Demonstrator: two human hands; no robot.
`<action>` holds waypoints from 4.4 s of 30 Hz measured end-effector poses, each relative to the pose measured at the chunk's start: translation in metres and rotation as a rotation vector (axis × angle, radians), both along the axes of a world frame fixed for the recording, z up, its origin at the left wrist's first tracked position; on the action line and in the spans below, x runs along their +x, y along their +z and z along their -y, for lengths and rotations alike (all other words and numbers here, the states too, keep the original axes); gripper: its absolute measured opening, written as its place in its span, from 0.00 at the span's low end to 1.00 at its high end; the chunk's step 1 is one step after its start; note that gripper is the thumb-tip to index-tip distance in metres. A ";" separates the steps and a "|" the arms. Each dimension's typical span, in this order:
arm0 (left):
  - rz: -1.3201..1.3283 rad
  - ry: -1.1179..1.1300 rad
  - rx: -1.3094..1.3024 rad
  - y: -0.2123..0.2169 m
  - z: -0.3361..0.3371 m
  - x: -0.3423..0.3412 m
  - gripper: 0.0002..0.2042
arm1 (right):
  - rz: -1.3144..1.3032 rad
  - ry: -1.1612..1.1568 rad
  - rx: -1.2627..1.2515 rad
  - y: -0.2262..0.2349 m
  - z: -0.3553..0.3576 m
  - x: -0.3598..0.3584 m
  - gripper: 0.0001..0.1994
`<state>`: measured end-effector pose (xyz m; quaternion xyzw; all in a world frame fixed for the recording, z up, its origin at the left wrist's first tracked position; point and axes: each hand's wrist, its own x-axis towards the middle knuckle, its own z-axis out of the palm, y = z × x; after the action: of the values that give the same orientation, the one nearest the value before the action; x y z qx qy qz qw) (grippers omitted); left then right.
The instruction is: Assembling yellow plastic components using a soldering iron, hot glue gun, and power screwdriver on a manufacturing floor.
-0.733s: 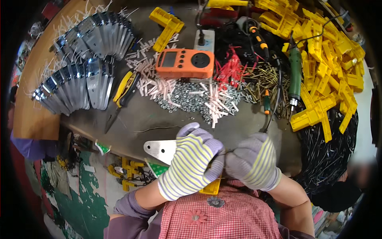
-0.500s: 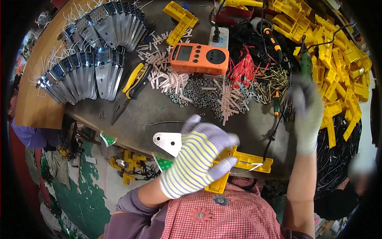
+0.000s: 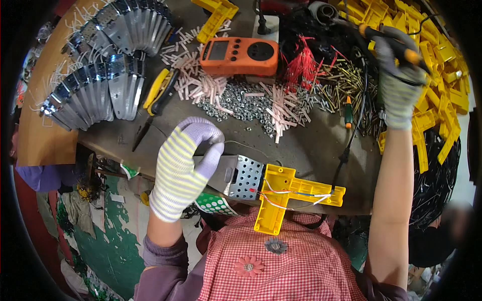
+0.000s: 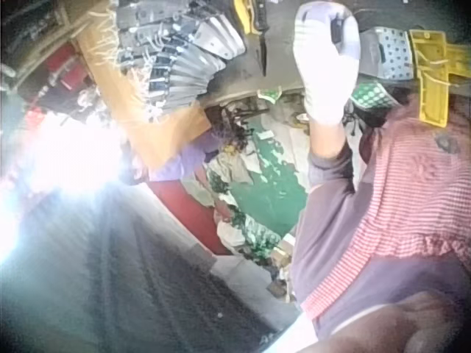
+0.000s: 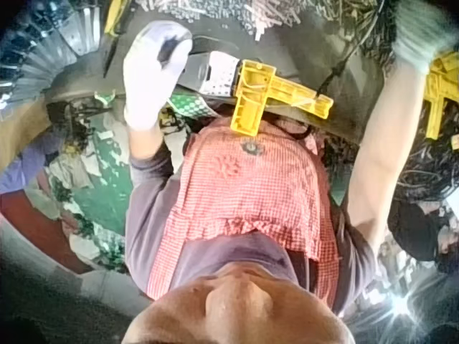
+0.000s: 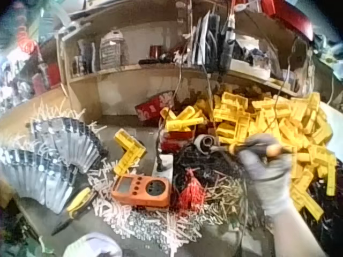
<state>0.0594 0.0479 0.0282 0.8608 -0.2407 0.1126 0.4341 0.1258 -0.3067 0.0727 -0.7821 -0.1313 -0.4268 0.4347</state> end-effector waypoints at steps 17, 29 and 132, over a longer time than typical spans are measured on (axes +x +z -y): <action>-0.203 -0.194 -0.167 0.007 0.029 -0.038 0.08 | -0.593 0.332 1.087 -0.030 -0.041 -0.079 0.14; -0.217 -0.248 -0.142 0.007 0.026 -0.040 0.09 | -0.603 0.335 1.049 -0.030 -0.043 -0.081 0.14; -0.090 -0.550 -0.001 -0.002 0.058 -0.031 0.13 | -1.287 0.417 0.218 -0.001 -0.060 -0.150 0.08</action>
<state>0.0282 -0.0102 0.0258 0.7670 -0.4456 -0.0476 0.4592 -0.0239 -0.2465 0.0714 -0.7902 0.0490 0.2047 0.5756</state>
